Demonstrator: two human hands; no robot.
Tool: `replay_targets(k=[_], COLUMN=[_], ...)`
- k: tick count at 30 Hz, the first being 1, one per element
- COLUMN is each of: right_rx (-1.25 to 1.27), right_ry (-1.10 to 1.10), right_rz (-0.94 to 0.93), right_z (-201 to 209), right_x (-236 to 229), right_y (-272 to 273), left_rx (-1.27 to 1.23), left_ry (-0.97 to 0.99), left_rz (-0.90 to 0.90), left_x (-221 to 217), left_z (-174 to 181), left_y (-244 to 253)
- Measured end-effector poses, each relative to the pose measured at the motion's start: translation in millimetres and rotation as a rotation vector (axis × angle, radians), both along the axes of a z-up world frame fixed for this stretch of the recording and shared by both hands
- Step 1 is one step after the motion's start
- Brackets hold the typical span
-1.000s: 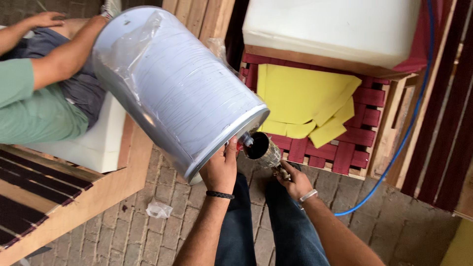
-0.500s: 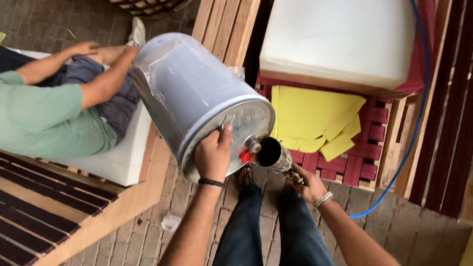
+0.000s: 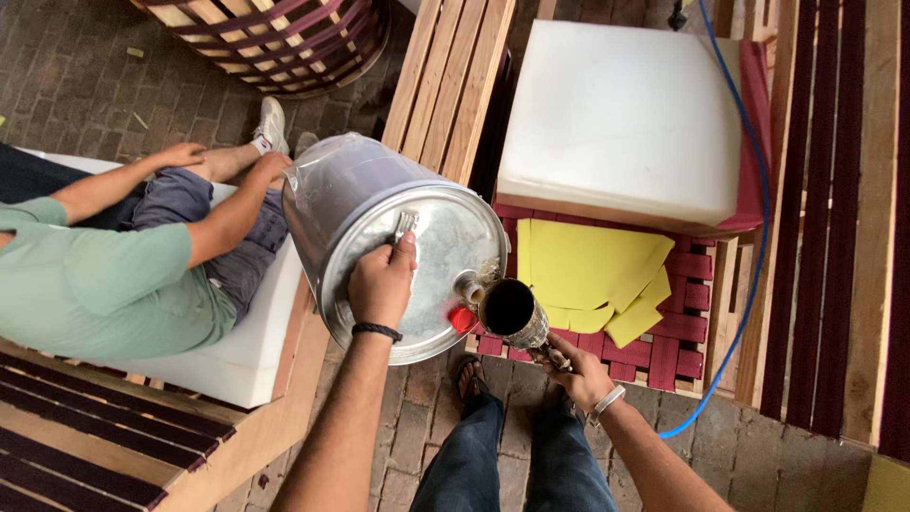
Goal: The person uses a spray gun to apply a dark coating onto yellow foam pieces arranged on a wooden frame. They refill the spray gun from a metal canister and then handle a large white foam block, pressing it onto the frame.
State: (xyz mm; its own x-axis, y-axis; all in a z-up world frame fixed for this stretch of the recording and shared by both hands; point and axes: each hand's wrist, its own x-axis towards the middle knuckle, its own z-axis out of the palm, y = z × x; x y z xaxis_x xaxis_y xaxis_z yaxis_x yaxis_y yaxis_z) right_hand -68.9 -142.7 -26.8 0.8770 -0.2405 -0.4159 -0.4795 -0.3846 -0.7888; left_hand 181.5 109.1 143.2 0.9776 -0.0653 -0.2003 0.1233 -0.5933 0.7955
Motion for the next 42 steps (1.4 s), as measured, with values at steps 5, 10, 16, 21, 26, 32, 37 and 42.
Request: replay_targets(k=[5,10,16,21,26,32,37,42], right_rx=[-0.065,-0.088,-0.016,0.178,0.076,0.158,0.153,0.133], right_ry=[-0.013,0.031,-0.025,0.018,-0.152,-0.087,-0.131,-0.146], right_rz=[-0.041,-0.051,-0.093,-0.270,-0.248,-0.363,-0.324,-0.299], right_z=[10.5,30.3,51.6,47.4,41.9,37.3,40.9,48.2], right_x=[13.3,16.9,30.5,20.6,11.6,2.4,1.3,-4.5], right_y=[14.8,25.6,41.9,42.8,30.7,29.4,35.0,36.3], left_rx=[-0.113,-0.192,-0.305,-0.368,-0.460,-0.453,-0.543,-0.558], left_ry=[0.031,0.135,0.179,0.236,0.247,0.255,0.246,0.234], left_rz=[-0.012,0.019,0.080,0.122,0.150,0.173,0.180,0.186], left_x=[27.3,39.1,64.7,81.9,92.7,86.4,68.3,47.9], left_z=[16.1,21.5,24.9,22.5,26.5,15.5,-0.4,-13.0], left_y=[11.5,17.6,29.7,49.3,71.0,95.6,111.0,114.1])
